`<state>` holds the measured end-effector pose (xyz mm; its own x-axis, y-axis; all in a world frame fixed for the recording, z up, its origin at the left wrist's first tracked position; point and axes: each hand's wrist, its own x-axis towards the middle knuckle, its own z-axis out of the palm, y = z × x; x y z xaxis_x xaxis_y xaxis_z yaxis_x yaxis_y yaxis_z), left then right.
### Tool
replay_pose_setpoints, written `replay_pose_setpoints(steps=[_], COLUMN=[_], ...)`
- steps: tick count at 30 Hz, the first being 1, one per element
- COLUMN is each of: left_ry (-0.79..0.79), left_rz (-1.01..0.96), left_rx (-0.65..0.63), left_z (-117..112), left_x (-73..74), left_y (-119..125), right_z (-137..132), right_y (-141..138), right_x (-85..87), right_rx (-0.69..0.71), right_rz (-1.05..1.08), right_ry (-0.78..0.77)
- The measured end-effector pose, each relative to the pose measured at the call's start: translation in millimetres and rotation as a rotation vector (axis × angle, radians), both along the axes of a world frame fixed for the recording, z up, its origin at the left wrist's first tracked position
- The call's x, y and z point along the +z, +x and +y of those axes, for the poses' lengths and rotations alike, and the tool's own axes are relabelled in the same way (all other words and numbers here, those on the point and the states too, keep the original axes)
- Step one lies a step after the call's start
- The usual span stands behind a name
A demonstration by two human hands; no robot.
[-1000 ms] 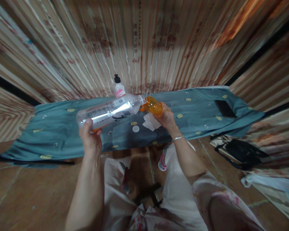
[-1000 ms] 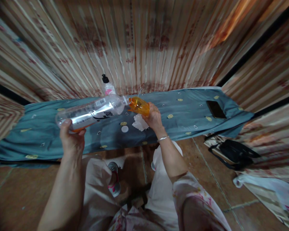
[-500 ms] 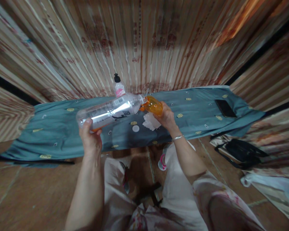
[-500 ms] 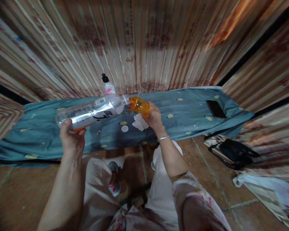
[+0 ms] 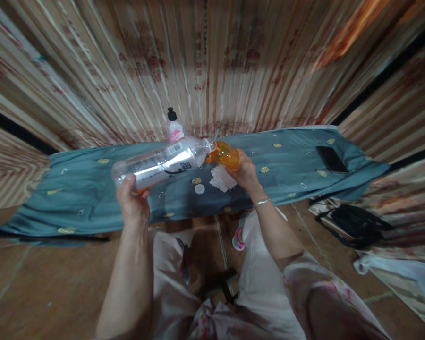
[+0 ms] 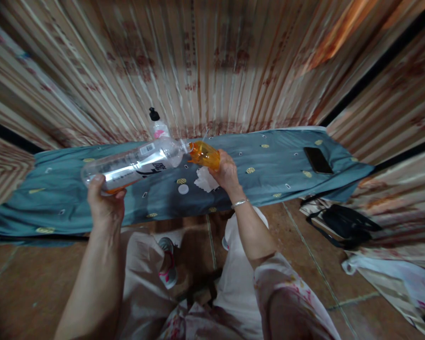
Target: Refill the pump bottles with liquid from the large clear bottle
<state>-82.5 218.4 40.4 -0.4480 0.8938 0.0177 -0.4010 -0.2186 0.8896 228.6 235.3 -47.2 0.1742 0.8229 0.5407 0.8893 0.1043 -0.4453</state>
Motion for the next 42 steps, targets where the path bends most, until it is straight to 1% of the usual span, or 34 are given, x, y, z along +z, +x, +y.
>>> replay_pose_setpoints(steps=[6,13,20,25,31,35,38,42], left_ry=[0.007,-0.001,0.003,-0.021,0.008,0.028,0.042,0.01], left_rz=[-0.011,-0.02,-0.037,-0.041,-0.014,-0.03,-0.04,-0.045], left_rx=[0.0,0.005,-0.003,0.011,-0.017,-0.007,-0.024,-0.016], left_z=[-0.6,0.3,1.6,1.6,1.6,2.1,2.9,3.3], left_x=[1.0,0.0,-1.6,-2.5,-3.2,-4.0,-4.2,-3.7], left_y=[1.2,0.5,-0.6,-1.4,-1.7,-2.1,-2.6,-2.3], right_z=[1.3,3.1,4.3,4.1,2.9,2.6,3.3,4.3], right_y=[1.9,1.9,4.4,4.6,3.7,2.8,3.0,3.5], right_x=[-3.0,-4.9,-8.2,-8.3,-6.4,-5.0,-5.7,-7.9], right_rx=[0.013,-0.008,0.007,0.007,0.012,-0.002,0.009,-0.001], right_rz=[-0.012,-0.021,-0.021,-0.016,-0.021,-0.018,-0.013,-0.017], right_ry=[0.011,0.011,0.044,0.037,0.024,0.012,0.017,0.026])
